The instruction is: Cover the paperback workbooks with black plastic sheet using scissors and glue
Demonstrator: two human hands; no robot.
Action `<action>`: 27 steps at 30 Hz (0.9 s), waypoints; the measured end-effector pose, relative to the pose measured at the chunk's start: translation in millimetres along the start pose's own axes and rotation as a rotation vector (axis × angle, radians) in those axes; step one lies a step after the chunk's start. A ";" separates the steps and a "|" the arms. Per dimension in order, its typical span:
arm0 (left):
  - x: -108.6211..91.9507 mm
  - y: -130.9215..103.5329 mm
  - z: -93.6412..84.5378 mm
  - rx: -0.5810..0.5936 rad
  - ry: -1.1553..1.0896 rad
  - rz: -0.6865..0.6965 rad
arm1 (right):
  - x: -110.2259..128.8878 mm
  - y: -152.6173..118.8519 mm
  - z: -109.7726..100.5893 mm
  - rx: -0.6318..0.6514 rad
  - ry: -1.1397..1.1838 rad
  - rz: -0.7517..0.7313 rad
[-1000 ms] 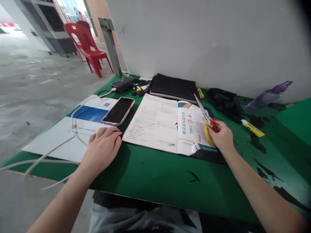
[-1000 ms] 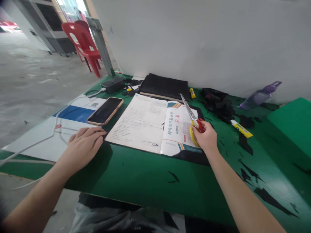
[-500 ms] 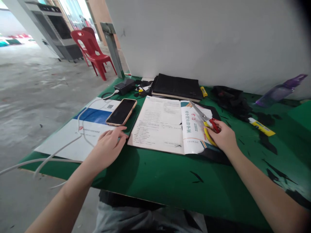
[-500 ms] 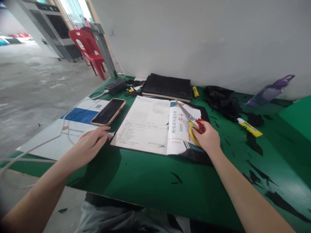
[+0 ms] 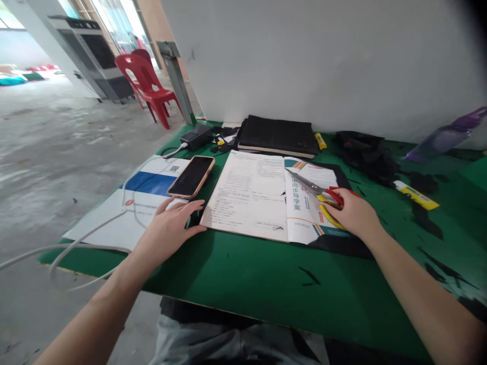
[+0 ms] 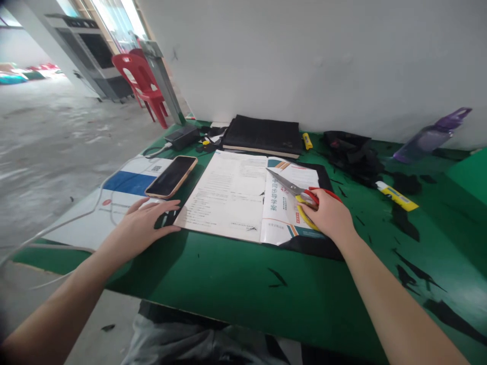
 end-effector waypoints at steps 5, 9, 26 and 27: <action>-7.3 -2.7 -6.2 -0.081 -0.016 0.060 | 0.4 -1.1 -1.2 0.014 0.008 0.018; -6.1 -2.6 -7.6 -0.070 -0.179 -0.088 | 0.8 -1.4 -1.3 0.017 0.008 0.016; -27.0 8.7 -10.8 -0.051 -1.529 -0.538 | 0.0 -0.7 0.2 0.010 0.015 0.005; -34.0 11.5 -6.2 0.003 -1.594 -0.524 | 0.1 -0.7 0.3 0.015 0.016 0.008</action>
Point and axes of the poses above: each hand's wrist, its own y-axis towards the middle knuckle, its own z-axis out of the palm, x = y × z, the point moved 6 cm from there along y, towards the middle knuckle, and after that the axes turned 7 degrees about -y, right-handed, at the moved point
